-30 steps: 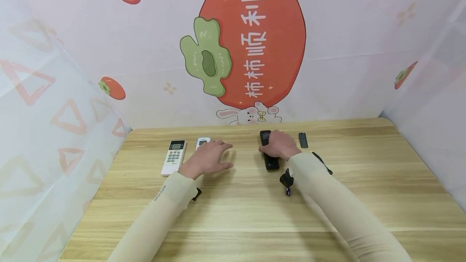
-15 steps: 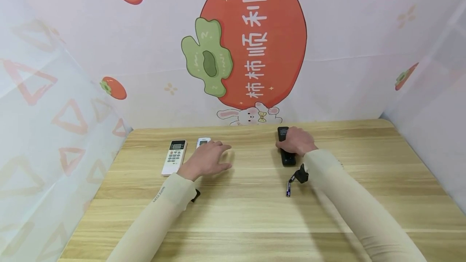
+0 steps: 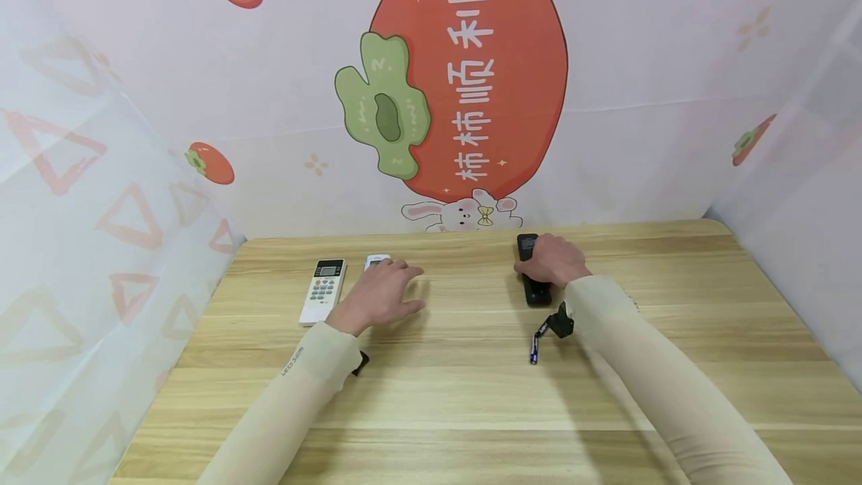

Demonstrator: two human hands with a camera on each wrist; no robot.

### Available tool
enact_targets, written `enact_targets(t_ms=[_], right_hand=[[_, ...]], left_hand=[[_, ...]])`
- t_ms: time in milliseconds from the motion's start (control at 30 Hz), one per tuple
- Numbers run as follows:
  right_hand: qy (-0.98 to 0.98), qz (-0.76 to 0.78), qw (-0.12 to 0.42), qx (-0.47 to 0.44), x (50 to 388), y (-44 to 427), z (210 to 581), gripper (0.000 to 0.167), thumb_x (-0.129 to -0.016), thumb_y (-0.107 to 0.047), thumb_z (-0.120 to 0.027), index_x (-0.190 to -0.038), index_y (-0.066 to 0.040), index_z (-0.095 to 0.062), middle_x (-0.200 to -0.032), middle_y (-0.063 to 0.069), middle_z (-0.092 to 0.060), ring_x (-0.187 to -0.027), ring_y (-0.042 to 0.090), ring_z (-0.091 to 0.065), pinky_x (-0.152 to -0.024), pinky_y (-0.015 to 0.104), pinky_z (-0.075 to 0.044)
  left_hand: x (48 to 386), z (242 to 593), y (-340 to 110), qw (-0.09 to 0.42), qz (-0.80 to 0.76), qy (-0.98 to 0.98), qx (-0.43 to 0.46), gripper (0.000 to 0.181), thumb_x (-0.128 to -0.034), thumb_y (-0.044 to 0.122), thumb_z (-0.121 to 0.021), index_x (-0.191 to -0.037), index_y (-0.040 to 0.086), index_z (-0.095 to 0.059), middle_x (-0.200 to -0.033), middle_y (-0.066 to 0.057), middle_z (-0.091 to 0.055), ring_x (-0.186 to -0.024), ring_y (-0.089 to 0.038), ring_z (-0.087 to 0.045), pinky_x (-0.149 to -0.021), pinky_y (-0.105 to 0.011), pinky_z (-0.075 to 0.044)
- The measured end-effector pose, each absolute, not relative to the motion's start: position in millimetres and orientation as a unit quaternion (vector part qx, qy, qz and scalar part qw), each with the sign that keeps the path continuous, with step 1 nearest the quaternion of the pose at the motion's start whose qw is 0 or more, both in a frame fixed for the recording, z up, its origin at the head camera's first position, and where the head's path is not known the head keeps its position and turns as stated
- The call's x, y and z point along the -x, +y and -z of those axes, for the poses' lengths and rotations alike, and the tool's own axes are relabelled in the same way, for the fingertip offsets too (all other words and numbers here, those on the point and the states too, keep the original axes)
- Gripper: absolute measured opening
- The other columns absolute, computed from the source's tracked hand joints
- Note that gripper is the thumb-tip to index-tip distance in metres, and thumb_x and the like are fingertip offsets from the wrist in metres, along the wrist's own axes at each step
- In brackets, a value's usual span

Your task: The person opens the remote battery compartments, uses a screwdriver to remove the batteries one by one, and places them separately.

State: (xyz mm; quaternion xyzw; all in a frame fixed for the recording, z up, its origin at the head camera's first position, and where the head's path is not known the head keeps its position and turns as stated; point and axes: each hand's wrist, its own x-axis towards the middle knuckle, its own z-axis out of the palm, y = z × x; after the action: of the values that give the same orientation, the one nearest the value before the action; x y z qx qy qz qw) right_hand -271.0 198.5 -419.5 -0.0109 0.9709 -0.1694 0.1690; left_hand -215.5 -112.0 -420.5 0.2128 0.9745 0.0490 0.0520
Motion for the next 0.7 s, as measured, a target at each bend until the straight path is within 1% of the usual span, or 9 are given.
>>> enact_targets(t_ms=[167,467,700], right_hand=[[0.97,0.173,0.171,0.008,271.9,201.4,419.4,0.046,-0.087,-0.04,-0.068,-0.097,0.004,-0.058,-0.079,0.014,-0.061,-0.062,0.025,-0.061,-0.052,0.033,-0.049],[0.969,0.169,0.181,-0.004,275.0,205.8,421.1,0.049,-0.088,-0.041,-0.068,-0.101,0.005,-0.056,-0.082,0.015,-0.061,-0.065,0.026,-0.062,-0.054,0.033,-0.05],[0.968,0.161,0.194,-0.008,275.5,208.7,423.7,0.049,-0.089,-0.039,-0.067,-0.101,0.006,-0.055,-0.08,0.016,-0.062,-0.062,0.025,-0.062,-0.053,0.033,-0.05]], left_hand=[[214.8,419.8,-112.7,0.048,-0.05,0.974,-0.214,0.058,-0.0925,0.043,-0.073,-0.14,0.012,-0.061,-0.134,-0.01,-0.062,-0.123,-0.032,-0.055,-0.106,-0.052,-0.042],[215.1,421.3,-112.4,0.044,-0.048,0.974,-0.216,0.058,-0.0924,0.043,-0.072,-0.14,0.012,-0.061,-0.132,-0.01,-0.062,-0.122,-0.032,-0.055,-0.106,-0.052,-0.042],[214.6,422.2,-112.2,0.045,-0.044,0.974,-0.216,0.058,-0.0927,0.044,-0.071,-0.14,0.012,-0.061,-0.132,-0.009,-0.062,-0.121,-0.031,-0.054,-0.106,-0.051,-0.042]])
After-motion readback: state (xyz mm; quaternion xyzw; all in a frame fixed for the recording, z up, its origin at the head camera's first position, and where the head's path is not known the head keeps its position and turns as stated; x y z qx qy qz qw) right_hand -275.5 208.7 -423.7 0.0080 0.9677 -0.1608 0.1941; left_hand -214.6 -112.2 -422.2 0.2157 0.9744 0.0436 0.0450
